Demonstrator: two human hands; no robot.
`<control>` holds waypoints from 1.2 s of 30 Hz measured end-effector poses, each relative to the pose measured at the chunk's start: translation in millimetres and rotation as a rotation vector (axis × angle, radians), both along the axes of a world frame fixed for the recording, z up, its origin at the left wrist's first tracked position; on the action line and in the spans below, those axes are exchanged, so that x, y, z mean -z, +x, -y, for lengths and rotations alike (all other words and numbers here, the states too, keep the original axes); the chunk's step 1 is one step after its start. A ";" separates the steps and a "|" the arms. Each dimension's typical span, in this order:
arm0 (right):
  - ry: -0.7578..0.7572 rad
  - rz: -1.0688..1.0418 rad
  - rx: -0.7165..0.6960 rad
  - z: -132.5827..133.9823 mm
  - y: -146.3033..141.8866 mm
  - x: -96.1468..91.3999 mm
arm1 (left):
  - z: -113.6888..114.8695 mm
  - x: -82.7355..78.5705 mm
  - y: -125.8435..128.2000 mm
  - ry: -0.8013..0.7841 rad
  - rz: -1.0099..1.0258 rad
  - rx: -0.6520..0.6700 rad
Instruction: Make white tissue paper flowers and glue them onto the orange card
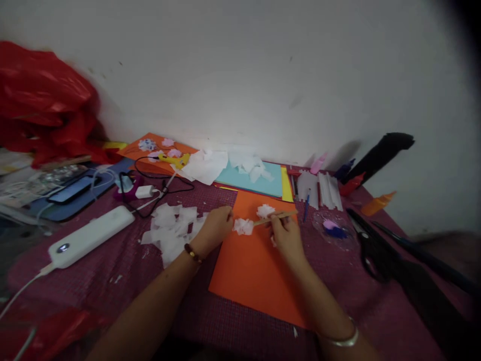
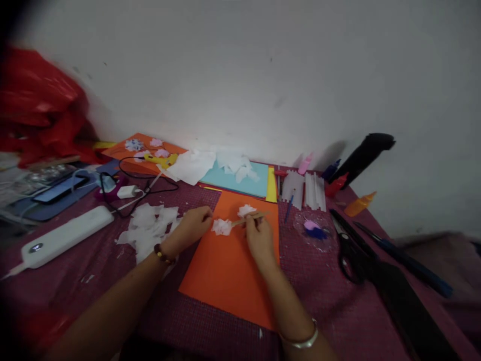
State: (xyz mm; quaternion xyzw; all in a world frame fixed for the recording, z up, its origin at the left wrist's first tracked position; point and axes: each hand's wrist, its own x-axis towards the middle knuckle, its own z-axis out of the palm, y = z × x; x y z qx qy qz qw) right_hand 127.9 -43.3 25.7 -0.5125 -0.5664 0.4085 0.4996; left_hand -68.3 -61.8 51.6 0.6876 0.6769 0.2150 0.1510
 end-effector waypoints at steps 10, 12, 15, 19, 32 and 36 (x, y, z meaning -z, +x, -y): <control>-0.031 0.043 -0.022 -1.4 4.6 1.3 | -3.8 4.4 -9.7 0.044 0.080 0.007; -0.026 0.028 -0.003 -1.3 7.9 -4.4 | -9.8 1.7 -32.4 0.066 0.108 -0.031; -0.009 0.006 0.034 -3.1 15.6 -11.2 | -15.1 -7.3 -81.3 0.122 0.103 -0.192; -0.022 0.036 0.057 -6.4 22.2 -9.7 | -8.6 -14.4 -134.1 0.108 0.032 -0.341; -0.002 0.150 0.016 -2.7 19.6 -9.7 | -5.2 4.9 -135.8 -0.153 -0.062 -0.074; 0.004 0.158 0.012 -2.8 19.9 -8.6 | -4.2 5.1 -133.9 -0.171 -0.045 -0.099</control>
